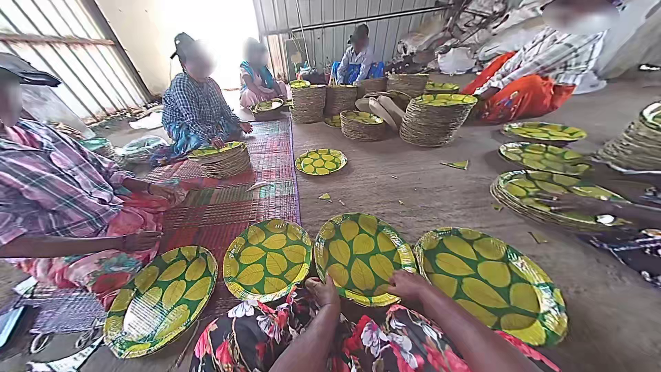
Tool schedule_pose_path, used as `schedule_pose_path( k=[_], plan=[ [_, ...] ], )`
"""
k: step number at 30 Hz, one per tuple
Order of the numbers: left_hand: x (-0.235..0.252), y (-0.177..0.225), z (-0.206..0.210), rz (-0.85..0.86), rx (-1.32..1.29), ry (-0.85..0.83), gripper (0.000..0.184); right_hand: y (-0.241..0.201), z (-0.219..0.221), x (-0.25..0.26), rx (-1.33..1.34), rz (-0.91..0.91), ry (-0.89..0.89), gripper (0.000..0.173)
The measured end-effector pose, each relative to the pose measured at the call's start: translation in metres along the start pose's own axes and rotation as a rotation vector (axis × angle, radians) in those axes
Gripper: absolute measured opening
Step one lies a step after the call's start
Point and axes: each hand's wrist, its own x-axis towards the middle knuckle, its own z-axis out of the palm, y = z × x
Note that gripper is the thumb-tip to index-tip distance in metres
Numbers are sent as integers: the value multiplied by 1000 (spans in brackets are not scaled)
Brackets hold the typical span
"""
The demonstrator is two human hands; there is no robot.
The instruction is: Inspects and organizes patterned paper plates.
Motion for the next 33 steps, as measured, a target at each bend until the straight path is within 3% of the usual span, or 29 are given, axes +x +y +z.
schedule_pose_path(
  k=[2,7,11,15,17,19,21,23,25,27,29,31,33],
  plan=[
    [-1,-2,2,-90,-89,-60,59,4,0,3,12,37,24,56],
    [27,-12,14,-219,-302,-204,64,8,8,11,-15,30,75,40],
    [23,0,15,-206,-339,-301,44,13,8,5,72,56,145,39],
    [8,24,8,-197,-459,-345,49,14,1,-2,209,4,254,45],
    [5,37,4,-168,-532,-303,51,-2,-4,-14,184,-176,416,50],
    [4,52,-7,-121,-617,-243,51,-28,-4,-22,68,-461,701,58],
    [4,68,-24,-76,-758,-181,55,-65,-10,-21,-66,-600,871,64],
    [9,88,-46,-29,-906,-65,55,-104,-22,-4,-121,-647,1116,42],
    [19,101,-68,39,-1021,41,60,-137,-43,18,-104,-687,1231,37],
    [18,105,-82,10,-1085,105,64,-168,-57,34,-29,-742,1098,41],
    [4,91,-76,-115,-1013,20,69,-196,-66,49,11,-771,778,46],
    [-10,65,-56,-217,-830,-59,65,-223,-56,63,-33,-774,525,46],
    [-7,46,-42,-247,-736,-58,59,-227,-35,87,-162,-837,388,46]
  ],
)
